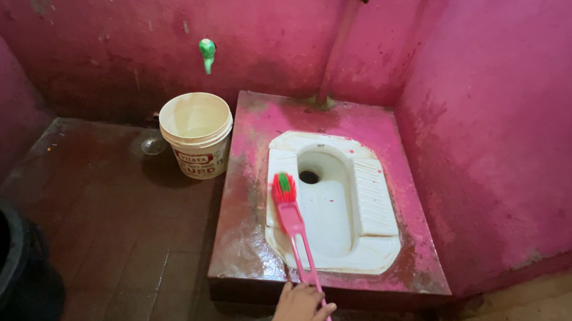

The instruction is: The person scrubs a white squat toilet pan with a pink long-handled brush. They repeatedly scrub the rim and inner surfaces of the pan while water runs from a wall tap into a nearby bucket.

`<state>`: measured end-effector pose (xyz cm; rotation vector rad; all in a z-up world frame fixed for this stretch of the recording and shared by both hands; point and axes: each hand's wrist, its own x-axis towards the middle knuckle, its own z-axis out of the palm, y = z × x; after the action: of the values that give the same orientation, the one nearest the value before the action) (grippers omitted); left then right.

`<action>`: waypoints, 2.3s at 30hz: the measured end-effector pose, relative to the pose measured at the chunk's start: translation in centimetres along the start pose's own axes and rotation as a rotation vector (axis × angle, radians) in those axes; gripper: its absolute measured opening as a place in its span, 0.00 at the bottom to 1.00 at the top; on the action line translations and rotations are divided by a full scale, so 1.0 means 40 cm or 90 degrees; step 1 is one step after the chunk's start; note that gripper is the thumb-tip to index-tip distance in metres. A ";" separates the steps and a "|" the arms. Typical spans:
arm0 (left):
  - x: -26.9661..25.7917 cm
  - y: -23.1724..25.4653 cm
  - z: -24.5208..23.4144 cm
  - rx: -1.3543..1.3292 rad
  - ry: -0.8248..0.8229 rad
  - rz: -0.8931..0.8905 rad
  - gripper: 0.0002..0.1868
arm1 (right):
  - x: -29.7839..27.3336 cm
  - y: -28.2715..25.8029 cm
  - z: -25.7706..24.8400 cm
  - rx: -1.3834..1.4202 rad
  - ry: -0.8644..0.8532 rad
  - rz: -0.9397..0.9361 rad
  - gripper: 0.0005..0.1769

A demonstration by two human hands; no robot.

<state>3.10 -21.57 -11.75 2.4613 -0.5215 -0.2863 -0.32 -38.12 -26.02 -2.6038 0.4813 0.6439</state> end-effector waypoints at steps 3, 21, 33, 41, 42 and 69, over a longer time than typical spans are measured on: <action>0.007 -0.034 0.013 -0.073 0.126 -0.035 0.34 | 0.042 -0.078 -0.053 0.004 0.003 -0.037 0.37; 0.001 -0.038 -0.088 -0.177 0.195 -0.091 0.34 | 0.414 -0.302 -0.544 -0.140 0.137 -0.172 0.40; -0.067 -0.105 -0.129 -0.097 0.244 -0.169 0.34 | 0.400 -0.054 -0.670 -0.125 0.171 -0.006 0.39; -0.055 -0.046 -0.101 -0.057 0.183 -0.089 0.32 | 0.092 0.206 -0.506 0.000 0.164 0.120 0.44; -0.045 -0.034 -0.101 -0.060 0.172 -0.079 0.33 | 0.077 0.223 -0.504 0.010 0.195 0.127 0.44; 0.126 0.110 0.130 -0.199 -0.065 0.109 0.38 | 0.075 0.163 -0.212 0.725 -0.027 0.096 0.32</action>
<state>4.65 -29.68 -13.67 2.0945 -0.6727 -0.3934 2.50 -48.34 -22.69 -1.4831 0.7497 0.3031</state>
